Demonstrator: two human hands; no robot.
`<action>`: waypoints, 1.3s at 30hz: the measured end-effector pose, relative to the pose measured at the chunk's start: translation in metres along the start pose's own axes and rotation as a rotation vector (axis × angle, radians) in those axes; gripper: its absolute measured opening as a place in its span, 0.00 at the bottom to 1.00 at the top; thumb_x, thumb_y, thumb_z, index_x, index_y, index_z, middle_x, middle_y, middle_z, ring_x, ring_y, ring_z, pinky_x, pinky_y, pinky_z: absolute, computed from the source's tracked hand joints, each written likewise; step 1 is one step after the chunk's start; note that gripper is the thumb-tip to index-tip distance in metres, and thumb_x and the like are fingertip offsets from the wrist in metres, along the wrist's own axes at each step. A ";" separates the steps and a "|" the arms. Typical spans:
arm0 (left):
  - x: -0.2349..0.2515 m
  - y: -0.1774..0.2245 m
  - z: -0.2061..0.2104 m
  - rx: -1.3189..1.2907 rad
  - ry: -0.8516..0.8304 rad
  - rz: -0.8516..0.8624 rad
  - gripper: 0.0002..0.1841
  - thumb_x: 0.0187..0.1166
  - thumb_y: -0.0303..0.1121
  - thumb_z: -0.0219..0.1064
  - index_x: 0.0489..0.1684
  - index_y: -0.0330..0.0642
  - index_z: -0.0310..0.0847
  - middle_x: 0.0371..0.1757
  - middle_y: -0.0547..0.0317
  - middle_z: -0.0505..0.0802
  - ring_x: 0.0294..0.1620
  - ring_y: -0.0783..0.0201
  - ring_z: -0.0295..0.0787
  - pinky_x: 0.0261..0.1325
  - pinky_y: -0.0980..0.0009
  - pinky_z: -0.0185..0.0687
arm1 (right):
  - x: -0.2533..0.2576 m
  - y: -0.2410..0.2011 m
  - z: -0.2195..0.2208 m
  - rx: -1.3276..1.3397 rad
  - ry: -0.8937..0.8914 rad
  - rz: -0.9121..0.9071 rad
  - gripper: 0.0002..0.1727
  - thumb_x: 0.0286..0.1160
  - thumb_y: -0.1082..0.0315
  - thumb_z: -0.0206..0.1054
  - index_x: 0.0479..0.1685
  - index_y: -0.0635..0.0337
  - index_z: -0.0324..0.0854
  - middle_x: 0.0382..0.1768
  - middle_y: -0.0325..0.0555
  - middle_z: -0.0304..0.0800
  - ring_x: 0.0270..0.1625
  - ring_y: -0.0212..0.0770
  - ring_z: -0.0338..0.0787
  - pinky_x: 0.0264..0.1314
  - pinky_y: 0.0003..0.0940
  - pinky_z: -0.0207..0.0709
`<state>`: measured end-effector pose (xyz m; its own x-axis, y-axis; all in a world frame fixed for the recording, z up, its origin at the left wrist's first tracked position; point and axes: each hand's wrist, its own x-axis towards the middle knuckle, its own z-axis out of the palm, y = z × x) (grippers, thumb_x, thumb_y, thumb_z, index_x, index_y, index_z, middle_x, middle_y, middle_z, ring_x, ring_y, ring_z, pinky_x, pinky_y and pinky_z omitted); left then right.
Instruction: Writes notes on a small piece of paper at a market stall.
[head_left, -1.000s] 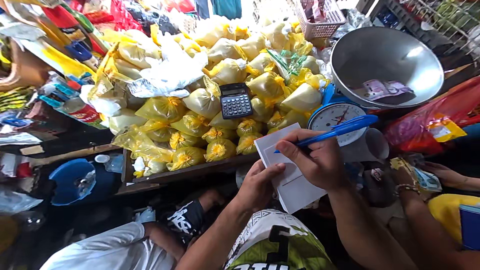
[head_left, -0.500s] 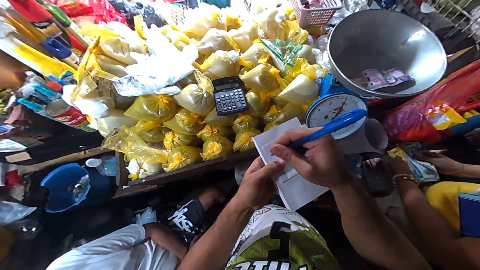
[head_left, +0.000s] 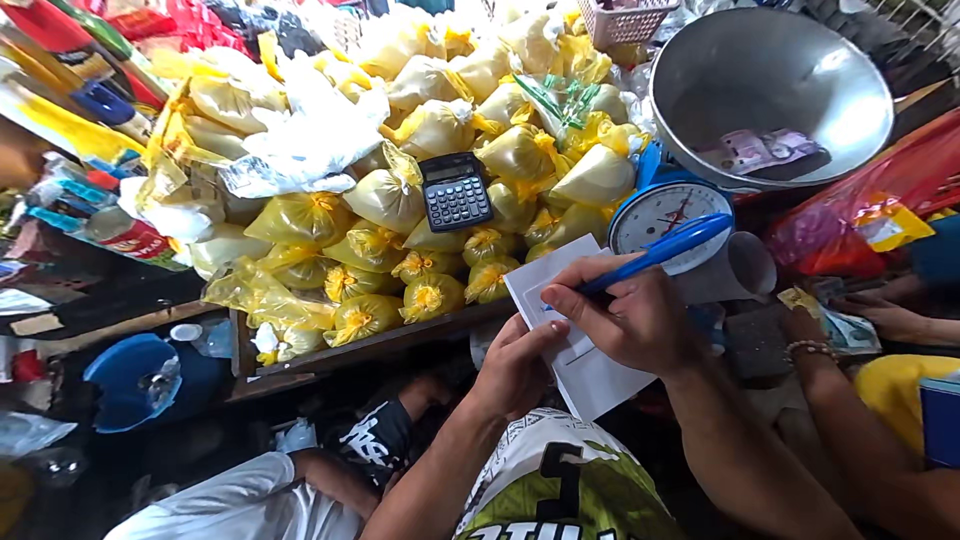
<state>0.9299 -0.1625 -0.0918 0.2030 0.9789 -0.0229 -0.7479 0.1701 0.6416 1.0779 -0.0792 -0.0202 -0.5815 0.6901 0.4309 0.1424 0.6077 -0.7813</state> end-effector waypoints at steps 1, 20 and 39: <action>0.000 0.000 0.000 0.000 -0.001 0.000 0.14 0.86 0.31 0.59 0.65 0.39 0.76 0.51 0.45 0.93 0.52 0.56 0.94 0.62 0.54 0.89 | 0.000 0.000 0.000 -0.006 -0.002 0.003 0.08 0.80 0.67 0.68 0.33 0.58 0.89 0.21 0.31 0.85 0.20 0.22 0.79 0.19 0.19 0.74; 0.000 -0.003 0.002 0.025 0.011 0.007 0.15 0.86 0.30 0.59 0.67 0.36 0.74 0.51 0.43 0.93 0.52 0.55 0.94 0.62 0.53 0.89 | 0.003 0.005 -0.006 -0.007 0.005 0.000 0.09 0.79 0.69 0.68 0.30 0.59 0.88 0.20 0.33 0.82 0.19 0.24 0.77 0.18 0.21 0.71; -0.005 -0.001 0.002 -0.036 -0.018 0.048 0.14 0.85 0.28 0.60 0.65 0.33 0.74 0.52 0.42 0.93 0.53 0.53 0.94 0.63 0.52 0.89 | 0.001 -0.006 -0.014 0.043 0.092 0.049 0.09 0.79 0.70 0.66 0.30 0.60 0.87 0.18 0.34 0.80 0.16 0.25 0.74 0.13 0.20 0.67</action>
<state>0.9310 -0.1676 -0.0902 0.1775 0.9839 0.0209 -0.7792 0.1275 0.6137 1.0877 -0.0766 -0.0085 -0.4985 0.7530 0.4296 0.1332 0.5562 -0.8203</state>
